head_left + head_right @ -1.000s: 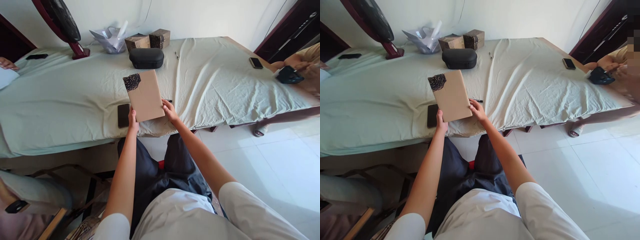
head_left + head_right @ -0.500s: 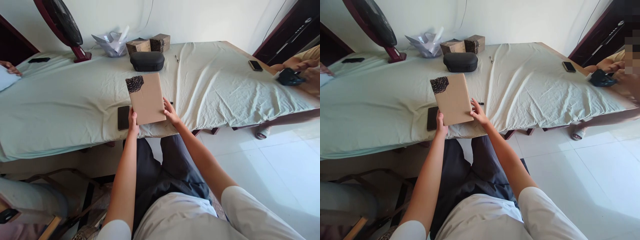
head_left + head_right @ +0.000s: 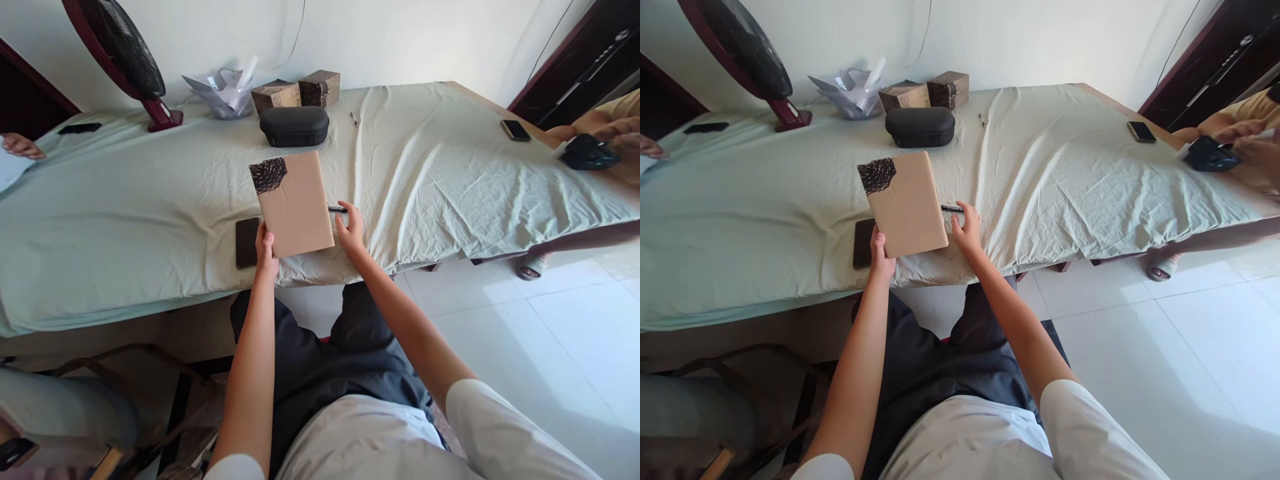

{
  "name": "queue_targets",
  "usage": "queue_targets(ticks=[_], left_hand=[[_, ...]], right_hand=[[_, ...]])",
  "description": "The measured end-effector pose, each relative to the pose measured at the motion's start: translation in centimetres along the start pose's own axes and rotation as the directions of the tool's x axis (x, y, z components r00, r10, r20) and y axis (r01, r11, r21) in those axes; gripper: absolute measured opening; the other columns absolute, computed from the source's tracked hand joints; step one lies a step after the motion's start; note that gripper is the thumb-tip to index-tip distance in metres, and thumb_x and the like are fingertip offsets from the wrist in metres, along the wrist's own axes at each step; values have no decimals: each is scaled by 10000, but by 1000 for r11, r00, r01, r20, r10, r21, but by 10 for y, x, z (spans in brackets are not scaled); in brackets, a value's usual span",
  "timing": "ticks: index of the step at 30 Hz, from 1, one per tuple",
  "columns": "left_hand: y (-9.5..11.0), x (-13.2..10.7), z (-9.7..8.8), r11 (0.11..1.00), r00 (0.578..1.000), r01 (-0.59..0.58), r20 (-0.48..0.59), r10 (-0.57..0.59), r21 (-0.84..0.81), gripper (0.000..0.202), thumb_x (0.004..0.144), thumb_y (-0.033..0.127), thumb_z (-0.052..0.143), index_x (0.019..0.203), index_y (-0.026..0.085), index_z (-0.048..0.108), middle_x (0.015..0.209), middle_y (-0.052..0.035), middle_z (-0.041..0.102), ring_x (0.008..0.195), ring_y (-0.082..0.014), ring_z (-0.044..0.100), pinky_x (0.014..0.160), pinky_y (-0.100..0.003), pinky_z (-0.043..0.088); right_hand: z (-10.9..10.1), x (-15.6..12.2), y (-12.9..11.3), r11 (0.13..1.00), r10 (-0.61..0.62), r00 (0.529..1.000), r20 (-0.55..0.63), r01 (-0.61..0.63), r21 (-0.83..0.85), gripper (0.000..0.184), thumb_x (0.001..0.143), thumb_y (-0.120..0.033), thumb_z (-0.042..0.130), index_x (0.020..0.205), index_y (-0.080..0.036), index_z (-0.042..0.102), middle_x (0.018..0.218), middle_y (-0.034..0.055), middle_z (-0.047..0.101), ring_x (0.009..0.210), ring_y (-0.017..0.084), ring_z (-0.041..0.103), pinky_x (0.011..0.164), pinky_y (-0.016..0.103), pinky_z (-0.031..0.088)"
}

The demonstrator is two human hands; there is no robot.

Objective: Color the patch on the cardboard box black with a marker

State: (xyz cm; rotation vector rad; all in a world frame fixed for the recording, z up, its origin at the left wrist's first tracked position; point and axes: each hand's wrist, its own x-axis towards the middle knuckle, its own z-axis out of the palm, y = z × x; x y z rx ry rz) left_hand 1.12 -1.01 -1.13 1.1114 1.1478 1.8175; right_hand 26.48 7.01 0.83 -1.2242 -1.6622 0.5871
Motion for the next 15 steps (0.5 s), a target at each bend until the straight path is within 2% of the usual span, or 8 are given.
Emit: queue_targets(ticks=[1, 3, 6, 8, 12, 15], left_hand=[[0, 0, 0, 1000, 1000, 1, 3, -1, -1, 867, 849, 969, 717, 1387, 290, 732, 1418, -146, 767, 1413, -396, 727, 1140, -536, 632], [1, 0, -1, 1000, 1000, -1, 8, 1, -4, 845, 849, 961, 721, 1365, 292, 732, 1400, -139, 770, 1387, -386, 739, 1119, -518, 643], [2, -1, 0, 1000, 1000, -4, 11, 4, -9, 816, 852, 950, 722, 1336, 293, 736, 1345, -132, 781, 1341, -379, 754, 1061, -498, 660], [3, -2, 1, 1000, 1000, -5, 12, 5, -17, 789, 861, 935, 720, 1317, 292, 737, 1296, -128, 786, 1306, -376, 762, 1025, -489, 662], [3, -4, 3, 998, 1000, -1, -7, 0, -55, 715, 872, 891, 729, 1259, 291, 749, 1224, -116, 788, 1223, -346, 775, 991, -456, 659], [5, -5, 4, 996, 1000, 16, -20, -18, -88, 705, 850, 874, 754, 1243, 289, 767, 1210, -111, 790, 1200, -331, 771, 977, -433, 656]], right_hand=[[-1, 4, -1, 993, 4, 1000, 17, -2, -114, 591, 1099, -471, 482, 1602, -205, 642, 1622, 229, 696, 1616, 443, 528, 1380, 746, 332], [-4, 16, -5, 939, 34, 987, 155, 21, -343, 606, 1074, -311, 516, 1657, -169, 599, 1691, 238, 642, 1680, 472, 438, 1391, 798, 238], [-5, 36, -14, 834, 112, 934, 338, 96, -543, 617, 1073, -279, 588, 1677, -157, 597, 1690, 255, 628, 1622, 524, 458, 1355, 847, 206], [0, 46, -21, 811, 111, 922, 371, 131, -570, 550, 1102, -314, 587, 1622, -149, 656, 1609, 273, 666, 1524, 521, 521, 1327, 811, 264], [12, 50, -30, 794, 86, 917, 388, 172, -583, 433, 1168, -261, 437, 1403, -162, 787, 1481, 257, 708, 1414, 457, 566, 1247, 656, 388], [15, 46, -32, 787, 102, 919, 381, 159, -596, 421, 1187, -245, 403, 1344, -152, 783, 1414, 244, 726, 1363, 419, 586, 1169, 555, 434]])
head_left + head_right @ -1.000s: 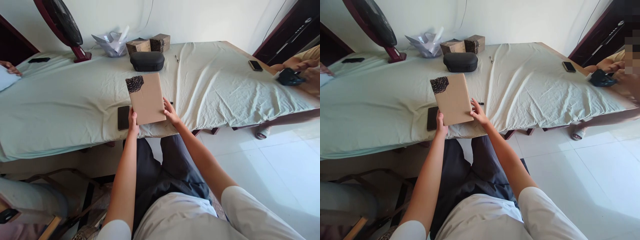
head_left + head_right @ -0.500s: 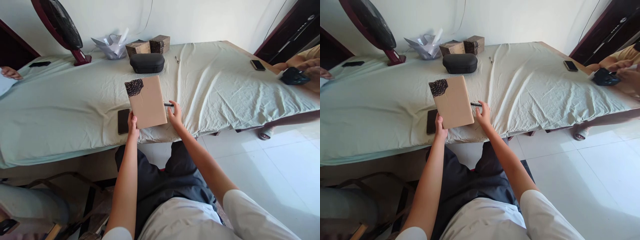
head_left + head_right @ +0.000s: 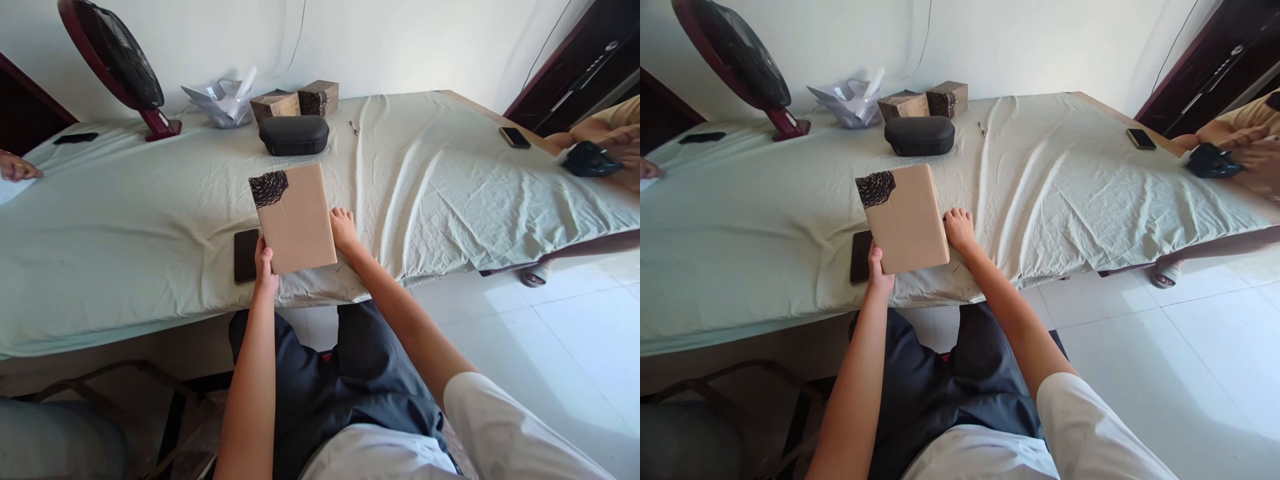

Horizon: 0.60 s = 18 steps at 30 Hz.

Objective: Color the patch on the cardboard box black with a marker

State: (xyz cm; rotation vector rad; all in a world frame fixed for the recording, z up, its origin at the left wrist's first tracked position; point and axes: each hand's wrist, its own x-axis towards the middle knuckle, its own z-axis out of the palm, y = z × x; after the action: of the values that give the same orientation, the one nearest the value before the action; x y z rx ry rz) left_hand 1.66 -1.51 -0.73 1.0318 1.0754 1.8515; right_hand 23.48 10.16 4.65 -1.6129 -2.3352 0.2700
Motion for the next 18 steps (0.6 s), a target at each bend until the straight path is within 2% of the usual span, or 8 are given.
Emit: queue_targets(ticks=[4, 8, 12, 14, 16, 18], left_hand=[[4, -2, 4, 999, 999, 28, -22, -29, -42, 710, 835, 858, 771, 1236, 272, 792, 1205, -116, 796, 1204, -327, 768, 961, -410, 653], [9, -4, 8, 996, 998, 40, -51, -44, -76, 700, 778, 834, 845, 1182, 263, 810, 1171, -117, 803, 1176, -332, 775, 931, -400, 651], [13, -4, 10, 993, 996, 45, -67, -52, -112, 707, 728, 824, 897, 1159, 269, 817, 1135, -100, 804, 1129, -315, 779, 919, -384, 645], [15, -4, 11, 991, 996, 53, -69, -61, -123, 724, 712, 825, 915, 1166, 270, 817, 1137, -98, 808, 1124, -312, 780, 920, -383, 644], [16, -5, 11, 989, 995, 64, -72, -74, -130, 745, 701, 838, 922, 1167, 267, 812, 1157, -107, 814, 1141, -322, 784, 921, -389, 645], [16, -6, 12, 988, 993, 78, -78, -89, -137, 793, 720, 914, 865, 1170, 264, 801, 1195, -124, 819, 1163, -333, 787, 914, -405, 650]], right_hand=[[-2, -6, 1, 999, 40, 999, -15, -40, 1, 399, 1200, -244, 396, 1383, -137, 735, 1406, 227, 736, 1309, 383, 613, 1095, 471, 446], [-5, -9, 1, 998, 65, 997, -44, -65, 3, 398, 1189, -214, 398, 1346, -148, 758, 1397, 220, 743, 1290, 390, 606, 1076, 481, 435], [-6, -11, -1, 998, 54, 997, -58, -53, 29, 341, 1169, -243, 490, 1258, -176, 813, 1352, 221, 755, 1260, 394, 603, 1078, 496, 439], [-6, -10, -1, 998, 42, 996, -73, -38, 53, 333, 1164, -270, 524, 1257, -174, 828, 1345, 228, 757, 1266, 394, 606, 1106, 515, 443], [-7, -10, 1, 997, 28, 993, -113, -19, 76, 366, 1169, -287, 512, 1343, -174, 815, 1388, 226, 753, 1318, 387, 608, 1180, 546, 428], [-8, -11, 5, 968, -15, 984, -177, 58, 245, 435, 1187, -344, 461, 1436, -187, 782, 1446, 211, 754, 1376, 358, 623, 1243, 554, 431]])
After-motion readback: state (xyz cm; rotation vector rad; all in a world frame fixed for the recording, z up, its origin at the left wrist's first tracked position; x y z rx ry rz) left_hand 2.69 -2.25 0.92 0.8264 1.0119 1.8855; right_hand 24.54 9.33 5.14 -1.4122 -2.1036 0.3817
